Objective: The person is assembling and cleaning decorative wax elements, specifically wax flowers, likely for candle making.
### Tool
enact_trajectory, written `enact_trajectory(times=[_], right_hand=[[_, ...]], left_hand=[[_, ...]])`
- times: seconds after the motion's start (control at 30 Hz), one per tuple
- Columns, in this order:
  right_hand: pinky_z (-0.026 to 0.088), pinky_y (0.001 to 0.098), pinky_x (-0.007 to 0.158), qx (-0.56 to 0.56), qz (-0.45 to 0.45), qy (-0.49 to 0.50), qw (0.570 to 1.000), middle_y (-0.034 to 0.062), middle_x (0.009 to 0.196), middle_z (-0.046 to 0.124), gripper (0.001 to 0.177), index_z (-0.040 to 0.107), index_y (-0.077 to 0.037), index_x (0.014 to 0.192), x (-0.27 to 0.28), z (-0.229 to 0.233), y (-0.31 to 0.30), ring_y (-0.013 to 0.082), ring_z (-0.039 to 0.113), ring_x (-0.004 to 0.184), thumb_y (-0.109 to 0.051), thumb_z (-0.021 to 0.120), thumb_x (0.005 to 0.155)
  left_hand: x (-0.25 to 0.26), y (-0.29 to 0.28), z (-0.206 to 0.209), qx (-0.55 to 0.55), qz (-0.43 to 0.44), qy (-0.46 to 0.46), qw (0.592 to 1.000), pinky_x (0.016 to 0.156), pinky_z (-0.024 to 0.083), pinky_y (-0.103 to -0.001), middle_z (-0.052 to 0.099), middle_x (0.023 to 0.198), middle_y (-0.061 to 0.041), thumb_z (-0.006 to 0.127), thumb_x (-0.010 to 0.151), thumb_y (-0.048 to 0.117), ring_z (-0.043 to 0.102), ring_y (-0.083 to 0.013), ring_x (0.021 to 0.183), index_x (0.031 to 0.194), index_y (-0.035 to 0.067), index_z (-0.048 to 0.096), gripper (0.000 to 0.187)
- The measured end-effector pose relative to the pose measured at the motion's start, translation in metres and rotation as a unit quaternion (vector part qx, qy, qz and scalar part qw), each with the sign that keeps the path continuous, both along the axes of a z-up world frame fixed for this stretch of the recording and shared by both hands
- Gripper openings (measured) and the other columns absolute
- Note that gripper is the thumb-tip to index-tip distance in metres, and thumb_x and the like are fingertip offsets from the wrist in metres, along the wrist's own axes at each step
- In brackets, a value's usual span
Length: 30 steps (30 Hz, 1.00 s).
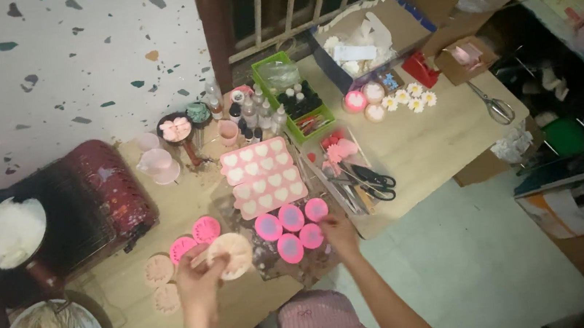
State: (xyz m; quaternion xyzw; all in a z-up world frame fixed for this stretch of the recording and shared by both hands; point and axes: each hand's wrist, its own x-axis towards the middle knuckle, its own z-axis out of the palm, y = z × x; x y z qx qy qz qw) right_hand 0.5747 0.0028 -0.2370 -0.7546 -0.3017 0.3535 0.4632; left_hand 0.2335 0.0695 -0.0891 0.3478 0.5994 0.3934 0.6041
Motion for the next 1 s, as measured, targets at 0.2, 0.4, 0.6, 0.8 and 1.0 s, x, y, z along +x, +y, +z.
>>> enact_trajectory(times=[0.2,0.4,0.6,0.8,1.0], right_hand=[[0.054,0.0477,0.079,-0.039,-0.062,-0.392,0.917,0.0206,0.094,0.071,0.018,0.073,-0.001,0.099,0.117,0.023,0.004,0.0388,0.067,0.090,-0.012,0.067,0.085],[0.055,0.0526,0.086,-0.191,0.084,-0.448,0.869,0.0261,0.116,0.063,0.028,0.069,-0.001,0.105,0.161,0.002,0.017,0.0441,0.066,0.103,-0.024,0.066,0.088],[0.056,0.0539,0.085,-0.177,0.104,-0.450,0.869,0.0259,0.116,0.064,0.034,0.070,-0.003,0.103,0.144,0.012,0.028,0.0443,0.067,0.104,-0.035,0.068,0.090],[0.058,0.0527,0.083,-0.254,0.059,-0.444,0.857,0.0275,0.104,0.070,0.039,0.071,0.003,0.101,0.156,0.068,0.038,0.0450,0.071,0.096,-0.029,0.076,0.079],[0.057,0.0406,0.071,0.036,0.038,-0.182,0.982,0.0203,0.099,0.068,0.016,0.058,0.001,0.108,0.059,0.263,0.038,0.0310,0.071,0.087,-0.012,0.062,0.100]], left_hand=[[0.021,0.008,0.051,-0.044,0.068,-0.023,0.996,0.054,0.042,-0.023,0.076,0.098,-0.009,0.075,0.081,0.005,0.067,-0.0113,0.075,0.129,0.008,0.057,0.051],[0.076,0.010,0.086,-0.002,0.102,-0.121,0.987,0.060,0.050,-0.026,0.075,0.100,-0.011,0.073,0.081,0.004,0.069,-0.0151,0.077,0.126,0.004,0.060,0.047],[0.103,0.005,0.144,-0.012,0.083,-0.250,0.965,0.075,0.063,-0.034,0.073,0.105,-0.014,0.067,0.089,0.008,0.074,-0.0198,0.087,0.122,-0.003,0.062,0.035],[0.104,-0.001,0.164,-0.009,0.083,-0.291,0.953,0.075,0.064,-0.035,0.073,0.106,-0.017,0.064,0.090,0.005,0.076,-0.0226,0.088,0.121,-0.003,0.058,0.033],[0.101,-0.010,0.159,0.047,0.070,-0.267,0.960,0.063,0.056,-0.029,0.073,0.103,-0.015,0.066,0.089,-0.003,0.071,-0.0181,0.084,0.122,0.000,0.058,0.034]])
